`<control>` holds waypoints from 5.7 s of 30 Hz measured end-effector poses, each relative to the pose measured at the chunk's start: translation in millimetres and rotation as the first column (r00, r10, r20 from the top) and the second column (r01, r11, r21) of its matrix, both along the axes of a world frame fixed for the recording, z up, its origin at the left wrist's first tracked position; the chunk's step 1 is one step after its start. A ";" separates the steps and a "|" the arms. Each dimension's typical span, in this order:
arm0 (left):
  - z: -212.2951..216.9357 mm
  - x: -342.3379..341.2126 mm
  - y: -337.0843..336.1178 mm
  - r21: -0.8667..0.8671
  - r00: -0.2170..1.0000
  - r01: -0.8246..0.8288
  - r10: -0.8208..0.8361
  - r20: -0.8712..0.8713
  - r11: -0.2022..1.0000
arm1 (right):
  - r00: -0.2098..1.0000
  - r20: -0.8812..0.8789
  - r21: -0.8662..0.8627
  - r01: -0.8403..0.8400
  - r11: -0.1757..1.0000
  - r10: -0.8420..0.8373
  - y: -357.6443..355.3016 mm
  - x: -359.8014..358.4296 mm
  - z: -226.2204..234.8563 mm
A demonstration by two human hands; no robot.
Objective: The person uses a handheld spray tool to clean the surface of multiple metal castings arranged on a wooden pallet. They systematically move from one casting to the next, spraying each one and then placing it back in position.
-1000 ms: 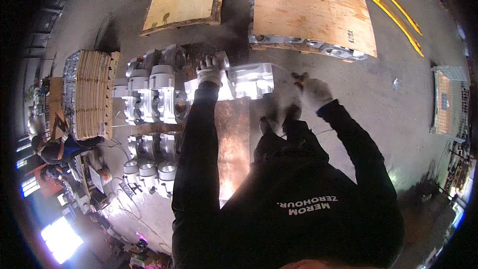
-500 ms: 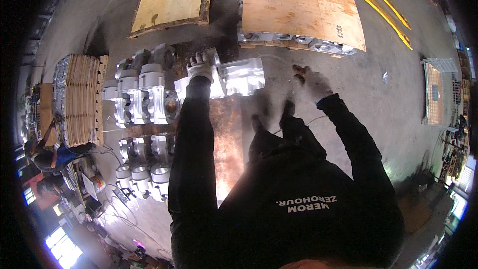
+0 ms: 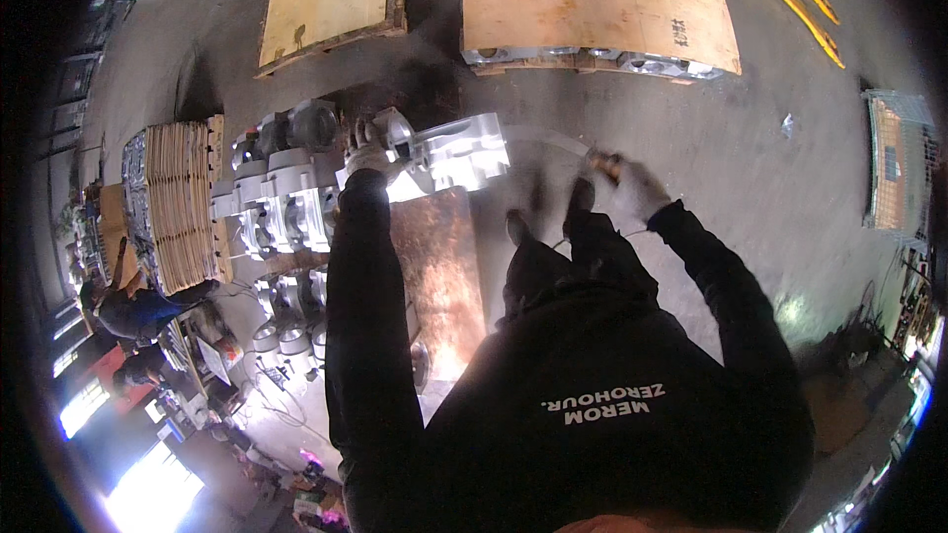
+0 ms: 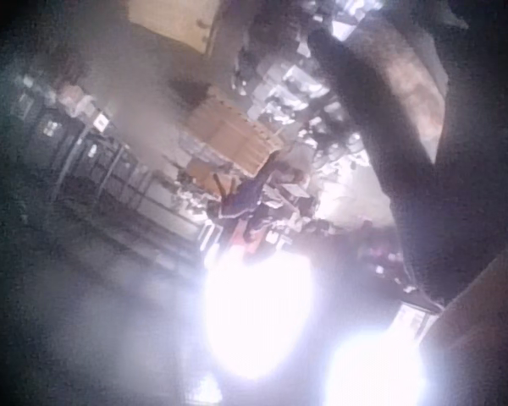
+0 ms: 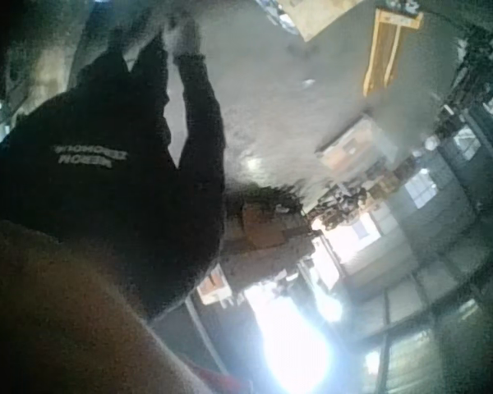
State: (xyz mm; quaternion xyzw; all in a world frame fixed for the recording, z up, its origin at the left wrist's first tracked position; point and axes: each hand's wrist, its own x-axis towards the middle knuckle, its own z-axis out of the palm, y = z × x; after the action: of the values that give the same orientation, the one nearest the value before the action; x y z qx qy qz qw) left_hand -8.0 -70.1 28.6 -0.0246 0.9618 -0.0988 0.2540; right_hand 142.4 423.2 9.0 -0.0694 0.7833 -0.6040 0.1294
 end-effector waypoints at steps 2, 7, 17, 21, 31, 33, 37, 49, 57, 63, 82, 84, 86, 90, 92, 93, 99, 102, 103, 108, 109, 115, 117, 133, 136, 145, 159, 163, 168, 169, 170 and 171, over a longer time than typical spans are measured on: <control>-2.3 -4.5 1.5 -0.033 0.998 -0.015 0.016 0.053 0.999 | 0.999 -0.032 0.190 0.048 0.981 -0.043 7.6 0.2 -8.5; -10.1 -13.4 -0.8 -0.093 0.987 0.004 0.011 0.158 0.996 | 0.991 0.080 -0.006 0.108 0.994 -0.107 41.7 22.8 -53.6; -20.3 -18.8 -12.5 -0.323 0.916 -0.068 0.188 0.354 0.944 | 0.472 0.877 0.014 0.164 0.986 -0.091 27.3 -8.4 -27.8; -20.8 -24.1 -12.4 -0.343 0.885 -0.022 0.178 0.430 0.939 | 0.543 0.840 -0.091 0.182 0.979 -0.023 13.5 -11.1 -46.0; 7.4 -35.6 34.9 -0.291 0.912 -0.034 0.148 0.382 0.956 | 0.526 0.782 -0.588 0.441 0.678 0.335 35.7 45.2 -223.4; 14.4 -26.1 23.2 -0.327 0.882 -0.044 0.190 0.432 0.944 | 0.910 0.017 -0.967 0.121 -0.226 0.414 10.1 11.4 -200.0; 8.5 -18.2 11.6 -0.379 0.902 -0.058 0.211 0.376 0.924 | 0.952 -0.123 -0.805 0.069 -0.590 0.279 -3.0 24.3 -222.8; 8.4 -7.7 4.5 -0.378 0.925 0.005 0.140 0.354 0.926 | 0.426 0.895 0.007 0.280 0.960 -0.131 25.4 -23.1 -102.1; -2.1 -18.0 -12.7 -0.381 0.846 -0.006 0.208 0.491 0.925 | 0.480 0.875 -0.023 0.185 0.983 -0.069 10.2 -24.0 -143.4; 3.1 -19.9 -6.0 -0.384 0.857 0.002 0.197 0.477 0.923 | 0.563 0.825 -0.009 0.101 0.995 -0.050 13.6 -27.6 -148.6; -7.7 -27.2 -10.3 -0.406 0.836 0.064 0.173 0.521 0.912 | 0.956 0.292 0.514 -0.121 0.850 -0.041 3.4 -52.6 -33.5; -10.4 -22.0 -26.9 -0.401 0.817 0.070 0.178 0.549 0.913 | 0.981 0.192 0.488 -0.079 0.869 -0.019 -8.7 -43.2 -71.2; -12.8 -23.6 -23.6 -0.335 0.861 0.081 0.104 0.499 0.939 | 0.995 0.098 0.403 -0.054 0.914 0.016 -2.3 -35.4 -78.5; 0.9 -27.4 7.7 -0.350 0.872 -0.050 0.212 0.442 0.936 | 0.968 0.251 0.383 -0.117 0.917 0.019 16.9 -33.5 -83.5; 3.1 -23.6 0.7 -0.335 0.868 -0.091 0.239 0.435 0.938 | 0.933 0.358 0.341 -0.169 0.925 0.038 22.3 -38.2 -72.6; 2.9 -19.1 -2.7 -0.337 0.875 -0.093 0.239 0.422 0.937 | 0.915 0.395 0.287 -0.215 0.933 0.089 22.8 -39.3 -65.9; 3.2 -26.7 13.9 -0.254 0.889 -0.047 0.156 0.430 0.966 | 0.946 0.320 0.151 0.005 0.988 -0.054 24.9 -32.4 -103.4; 3.4 -24.4 9.0 -0.245 0.895 0.003 0.107 0.434 0.969 | 0.970 0.239 0.365 -0.050 0.930 -0.042 10.9 -36.7 -101.9; 3.0 -19.5 7.8 -0.238 0.902 -0.038 0.136 0.410 0.971 | 0.956 0.290 0.368 -0.083 0.926 -0.030 9.5 -32.5 -95.1; -4.7 17.9 -31.0 -0.030 0.942 -0.174 0.175 0.286 0.984 | 0.912 0.409 0.191 -0.125 0.974 0.037 5.9 -30.8 -32.1; -1.9 13.7 -21.6 0.089 0.959 -0.145 0.118 0.259 0.985 | 0.926 0.376 0.173 -0.049 0.984 -0.020 10.6 -27.3 -54.5; -24.2 -0.7 -7.0 0.157 0.967 -0.236 0.247 -0.058 0.959 | 0.948 0.313 0.191 -0.004 0.982 -0.057 26.7 -3.8 -108.0; -26.4 0.9 -29.0 0.412 0.865 -0.340 0.453 -0.215 0.846 | 0.607 0.764 0.176 0.133 0.975 -0.221 30.8 -16.2 -28.6; -81.6 -73.5 -1.2 0.350 0.936 -0.317 0.350 -0.034 0.881 | 0.718 0.479 0.205 0.468 0.859 -0.505 7.0 27.5 -13.9; -66.1 -61.1 17.3 0.510 0.965 -0.190 0.255 -0.059 0.839 | 0.910 0.244 0.428 0.209 0.880 -0.335 26.7 -23.6 -18.7; -24.8 -10.0 -99.0 0.600 0.909 -0.387 0.400 0.119 0.700 | 0.996 -0.032 0.500 0.092 0.861 -0.088 -47.3 -150.3 43.6; -104.3 35.1 -133.8 0.173 0.957 -0.239 0.262 -0.124 0.955 | 0.753 -0.225 0.891 -0.098 0.443 0.619 -276.5 -243.1 58.6; -121.9 77.3 -56.6 0.095 0.899 -0.335 0.348 -0.267 0.937 | 0.661 0.016 0.961 -0.218 0.172 0.750 -337.8 -262.1 52.5; -136.1 158.3 88.7 0.598 0.554 -0.585 0.809 -0.198 0.547 | 0.557 0.096 0.949 -0.302 0.094 0.825 -409.4 -259.5 56.5; -131.4 160.4 105.9 0.604 0.538 -0.634 0.836 -0.104 0.483 | 0.540 0.102 0.952 -0.297 0.075 0.835 -413.7 -267.7 46.3; -129.6 169.2 121.2 0.582 0.501 -0.700 0.865 -0.014 0.415 | 0.486 0.113 0.961 -0.276 0.029 0.866 -425.0 -267.6 41.9; -139.5 173.3 125.8 0.527 0.536 -0.730 0.843 0.045 0.436 | 0.433 0.127 0.968 -0.251 -0.016 0.892 -434.0 -268.1 38.4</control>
State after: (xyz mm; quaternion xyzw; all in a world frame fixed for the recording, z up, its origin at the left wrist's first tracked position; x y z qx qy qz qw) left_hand 165.3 55.6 -111.0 -0.4185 0.8496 0.2799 0.1569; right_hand -125.7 -10.8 47.3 -0.4974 0.8422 0.1265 0.1650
